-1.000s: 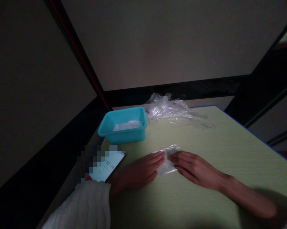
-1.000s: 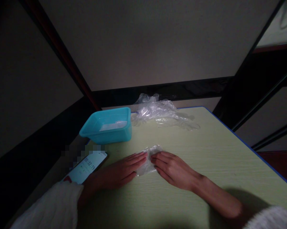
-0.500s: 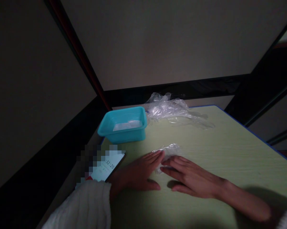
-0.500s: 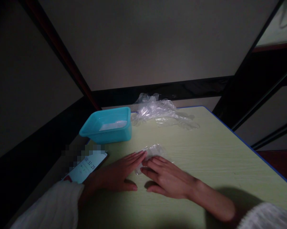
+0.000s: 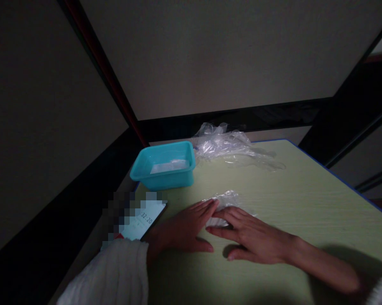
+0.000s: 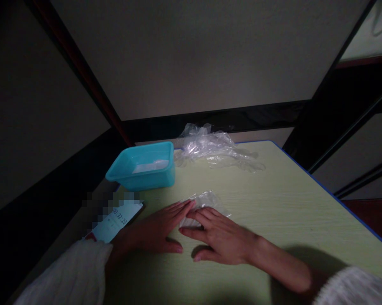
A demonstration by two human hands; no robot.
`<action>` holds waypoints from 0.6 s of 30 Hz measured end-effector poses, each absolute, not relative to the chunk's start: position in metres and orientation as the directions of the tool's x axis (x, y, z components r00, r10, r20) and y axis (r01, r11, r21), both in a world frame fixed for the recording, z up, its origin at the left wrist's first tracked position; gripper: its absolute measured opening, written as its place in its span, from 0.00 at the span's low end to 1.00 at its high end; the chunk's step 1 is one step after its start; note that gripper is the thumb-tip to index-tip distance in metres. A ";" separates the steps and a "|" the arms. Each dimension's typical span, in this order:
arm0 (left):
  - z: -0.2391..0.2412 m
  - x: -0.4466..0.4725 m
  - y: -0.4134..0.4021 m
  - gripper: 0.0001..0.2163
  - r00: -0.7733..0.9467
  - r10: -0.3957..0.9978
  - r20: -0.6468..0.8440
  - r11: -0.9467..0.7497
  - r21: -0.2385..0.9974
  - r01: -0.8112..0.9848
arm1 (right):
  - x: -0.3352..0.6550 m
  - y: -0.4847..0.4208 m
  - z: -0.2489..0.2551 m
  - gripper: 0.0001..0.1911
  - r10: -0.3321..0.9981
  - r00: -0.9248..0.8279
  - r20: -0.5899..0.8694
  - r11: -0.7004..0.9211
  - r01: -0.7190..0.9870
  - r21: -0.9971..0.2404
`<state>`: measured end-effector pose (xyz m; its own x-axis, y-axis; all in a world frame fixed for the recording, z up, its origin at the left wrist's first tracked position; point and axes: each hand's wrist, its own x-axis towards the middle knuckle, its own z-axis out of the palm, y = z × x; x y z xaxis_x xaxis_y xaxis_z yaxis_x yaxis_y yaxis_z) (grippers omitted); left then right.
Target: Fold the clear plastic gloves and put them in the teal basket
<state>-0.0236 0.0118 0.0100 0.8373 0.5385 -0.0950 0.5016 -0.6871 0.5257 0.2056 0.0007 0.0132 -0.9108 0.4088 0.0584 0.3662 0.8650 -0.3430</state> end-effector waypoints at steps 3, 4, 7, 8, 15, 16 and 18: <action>0.008 -0.024 0.012 0.44 0.839 0.538 -0.077 -0.697 0.520 0.494 | 0.206 0.000 0.013 0.28 0.409 -0.909 0.084 0.868 0.359 -0.344; 0.008 -0.024 0.011 0.44 0.841 0.537 -0.071 -0.702 0.515 0.492 | 0.206 0.000 0.013 0.28 0.405 -0.910 0.093 0.871 0.353 -0.341; 0.010 -0.024 0.010 0.44 0.842 0.535 -0.071 -0.716 0.491 0.496 | 0.207 0.001 0.012 0.29 0.416 -0.900 0.127 0.876 0.360 -0.321; 0.011 -0.024 0.010 0.44 0.841 0.535 -0.074 -0.719 0.483 0.500 | 0.208 0.002 0.011 0.29 0.435 -0.889 0.142 0.872 0.377 -0.311; 0.015 -0.022 0.007 0.44 0.836 0.548 -0.031 -0.765 0.387 0.515 | 0.212 0.007 0.000 0.35 0.588 -0.796 0.144 0.798 0.541 -0.268; 0.014 -0.022 0.007 0.43 0.834 0.552 -0.024 -0.770 0.370 0.520 | 0.212 0.007 -0.001 0.38 0.595 -0.794 0.123 0.791 0.552 -0.263; 0.014 -0.022 0.007 0.42 0.841 0.540 -0.017 -0.789 0.336 0.514 | 0.212 0.008 -0.004 0.41 0.606 -0.791 0.088 0.779 0.567 -0.266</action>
